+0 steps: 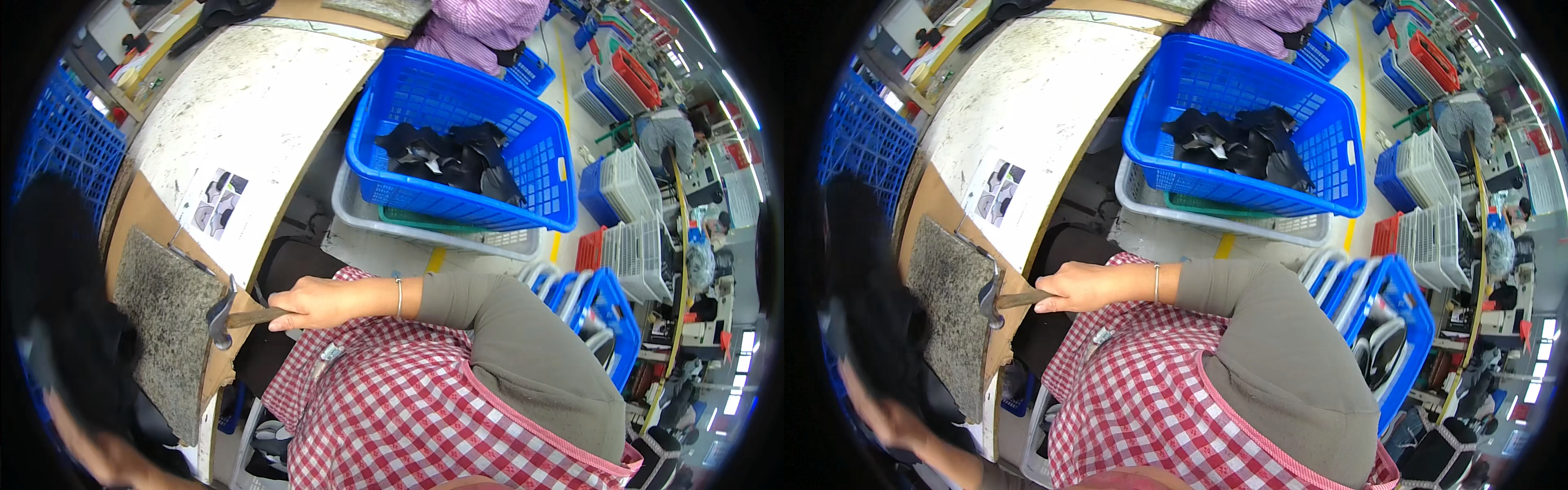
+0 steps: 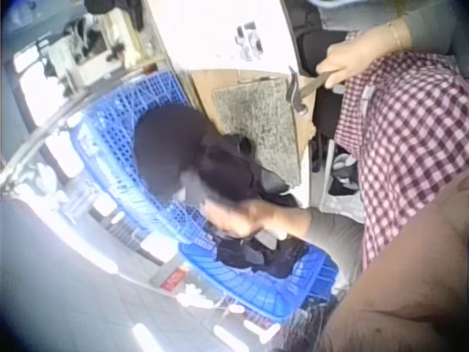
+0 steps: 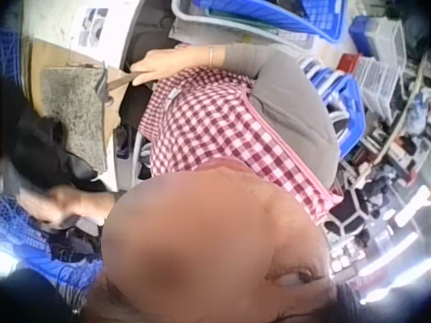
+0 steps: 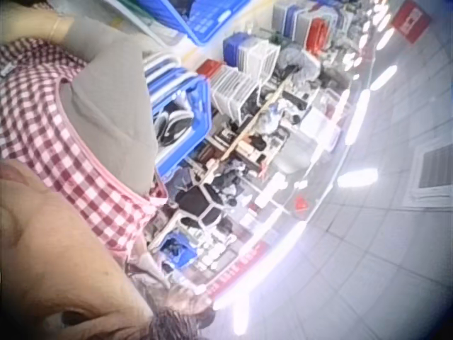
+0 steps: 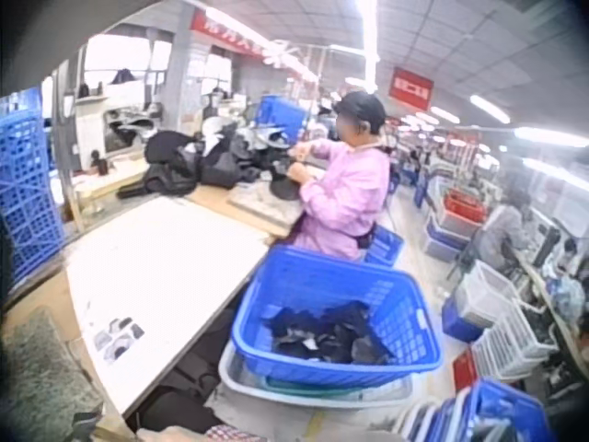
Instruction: The person trims excess material from black shoe uppers using scissors, then uses a hammer to tap the edges of the parts. The person handles multiple shoe parts one at a time, placing trimmed pieces into a white basket and continuing with the next part.
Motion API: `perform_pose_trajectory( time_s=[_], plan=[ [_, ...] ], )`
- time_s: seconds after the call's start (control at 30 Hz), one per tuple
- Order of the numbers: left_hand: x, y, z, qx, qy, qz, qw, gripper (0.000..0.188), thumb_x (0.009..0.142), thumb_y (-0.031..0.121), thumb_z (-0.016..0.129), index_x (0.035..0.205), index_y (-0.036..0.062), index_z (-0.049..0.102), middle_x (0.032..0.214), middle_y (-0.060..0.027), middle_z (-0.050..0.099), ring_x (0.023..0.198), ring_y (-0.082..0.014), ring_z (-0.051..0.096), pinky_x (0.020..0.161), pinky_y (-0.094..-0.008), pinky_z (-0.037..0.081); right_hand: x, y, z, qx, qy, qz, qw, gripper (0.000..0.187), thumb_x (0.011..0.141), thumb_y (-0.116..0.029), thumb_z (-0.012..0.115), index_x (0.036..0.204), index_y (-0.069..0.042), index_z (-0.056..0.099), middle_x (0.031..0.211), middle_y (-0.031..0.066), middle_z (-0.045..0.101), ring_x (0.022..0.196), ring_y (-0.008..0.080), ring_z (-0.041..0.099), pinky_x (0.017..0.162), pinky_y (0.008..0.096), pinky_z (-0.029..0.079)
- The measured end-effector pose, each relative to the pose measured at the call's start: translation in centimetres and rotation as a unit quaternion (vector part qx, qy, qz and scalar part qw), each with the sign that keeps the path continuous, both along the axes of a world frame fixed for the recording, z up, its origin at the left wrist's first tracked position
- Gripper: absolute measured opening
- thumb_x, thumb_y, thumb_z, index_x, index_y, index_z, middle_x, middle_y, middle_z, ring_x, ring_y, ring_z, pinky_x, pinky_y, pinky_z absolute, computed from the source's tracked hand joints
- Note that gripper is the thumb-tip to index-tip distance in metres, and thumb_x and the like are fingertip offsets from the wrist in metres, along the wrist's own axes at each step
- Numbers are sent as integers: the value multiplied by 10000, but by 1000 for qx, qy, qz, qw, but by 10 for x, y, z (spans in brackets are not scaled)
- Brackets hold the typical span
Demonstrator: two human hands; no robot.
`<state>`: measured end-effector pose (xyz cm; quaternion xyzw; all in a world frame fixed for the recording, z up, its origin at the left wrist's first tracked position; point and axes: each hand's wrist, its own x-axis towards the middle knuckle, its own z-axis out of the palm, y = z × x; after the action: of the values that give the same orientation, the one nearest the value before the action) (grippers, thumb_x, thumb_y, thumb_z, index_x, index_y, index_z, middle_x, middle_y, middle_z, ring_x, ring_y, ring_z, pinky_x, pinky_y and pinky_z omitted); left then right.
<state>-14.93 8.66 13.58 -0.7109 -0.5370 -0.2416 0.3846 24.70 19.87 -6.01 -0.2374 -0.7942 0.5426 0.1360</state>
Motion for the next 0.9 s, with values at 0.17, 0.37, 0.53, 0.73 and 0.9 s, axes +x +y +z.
perform_pose_trajectory(
  time_s=[0.17,0.37,0.53,0.73,0.9],
  plan=[
    [52,70,-93,-225,93,-43,969,661,849,-125,517,1441,151,612,1490,-49,603,1315,-302,621,952,-343,585,0,6,-5,61,-28,-71,995,486,1029,-531,554,977,-50,595,725,238,646,698,475,656,626,540,526],
    [16,54,-95,-314,-29,-17,949,802,684,-125,650,1383,270,655,1508,30,581,1373,-273,571,991,-391,577,-24,26,12,196,-83,-115,970,407,1017,-425,628,1033,-20,588,769,271,674,747,488,678,628,546,543],
    [12,71,-106,-294,-107,-70,947,803,712,-156,602,1382,284,651,1508,19,573,1432,-273,501,1146,-408,499,-47,44,-2,271,-75,-92,955,409,1042,-416,599,986,-14,555,680,231,641,708,466,676,586,510,529],
    [18,102,-108,-370,-172,-27,912,390,946,185,697,1325,280,702,1227,-61,735,1050,-331,712,949,-438,569,-81,52,28,402,-158,-43,901,375,1049,-361,598,930,-8,555,596,195,624,587,410,672,537,485,531],
    [18,106,-93,-413,-222,-25,883,333,920,249,655,1242,231,739,1002,-187,755,926,-401,718,844,-495,564,-78,37,98,325,-161,-71,929,329,1060,-323,593,995,-1,582,636,205,637,619,416,686,524,476,517]
  ],
)
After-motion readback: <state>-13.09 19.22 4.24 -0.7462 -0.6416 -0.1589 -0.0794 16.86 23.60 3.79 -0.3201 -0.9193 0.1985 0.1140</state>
